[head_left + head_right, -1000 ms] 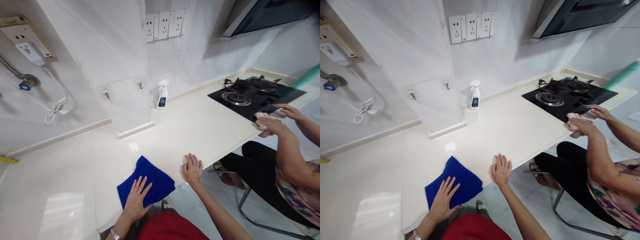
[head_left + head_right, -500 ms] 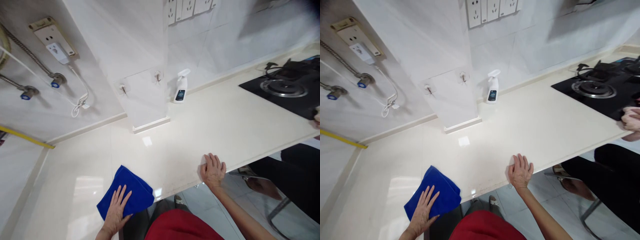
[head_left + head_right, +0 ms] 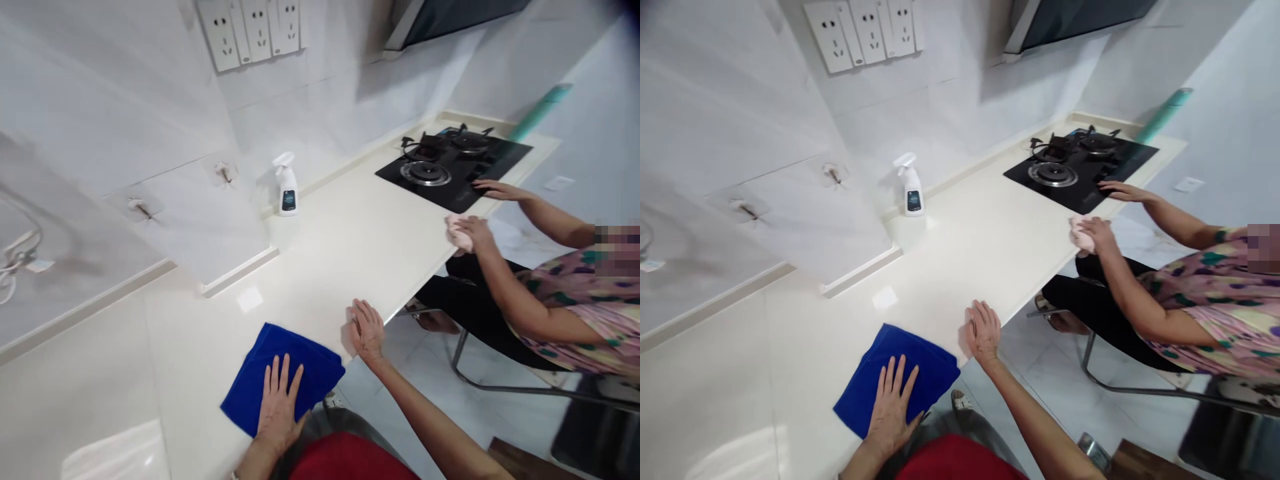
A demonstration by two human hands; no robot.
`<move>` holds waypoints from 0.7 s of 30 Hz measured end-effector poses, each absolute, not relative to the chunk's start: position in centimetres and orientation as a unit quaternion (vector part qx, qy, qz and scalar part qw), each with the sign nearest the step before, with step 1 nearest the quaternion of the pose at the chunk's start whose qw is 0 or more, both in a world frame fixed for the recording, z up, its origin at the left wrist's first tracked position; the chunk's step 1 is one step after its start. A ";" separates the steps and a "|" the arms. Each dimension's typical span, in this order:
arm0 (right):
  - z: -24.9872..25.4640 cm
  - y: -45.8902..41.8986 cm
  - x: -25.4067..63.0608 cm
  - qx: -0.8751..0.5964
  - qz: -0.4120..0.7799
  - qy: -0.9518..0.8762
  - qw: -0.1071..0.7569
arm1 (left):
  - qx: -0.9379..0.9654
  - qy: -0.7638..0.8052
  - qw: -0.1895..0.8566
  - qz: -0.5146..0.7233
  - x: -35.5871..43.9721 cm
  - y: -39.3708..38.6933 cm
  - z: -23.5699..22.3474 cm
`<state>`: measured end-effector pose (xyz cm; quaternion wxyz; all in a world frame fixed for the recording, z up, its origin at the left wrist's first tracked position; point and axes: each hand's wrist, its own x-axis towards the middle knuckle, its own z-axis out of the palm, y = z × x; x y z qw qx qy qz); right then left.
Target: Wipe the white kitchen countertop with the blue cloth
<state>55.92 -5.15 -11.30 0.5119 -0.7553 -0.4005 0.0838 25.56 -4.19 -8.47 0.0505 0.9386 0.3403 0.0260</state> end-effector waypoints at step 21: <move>-8.9 -13.1 51.2 -0.725 0.071 -0.451 0.516 | 0.967 0.195 0.154 0.062 43.0 2.0 -9.9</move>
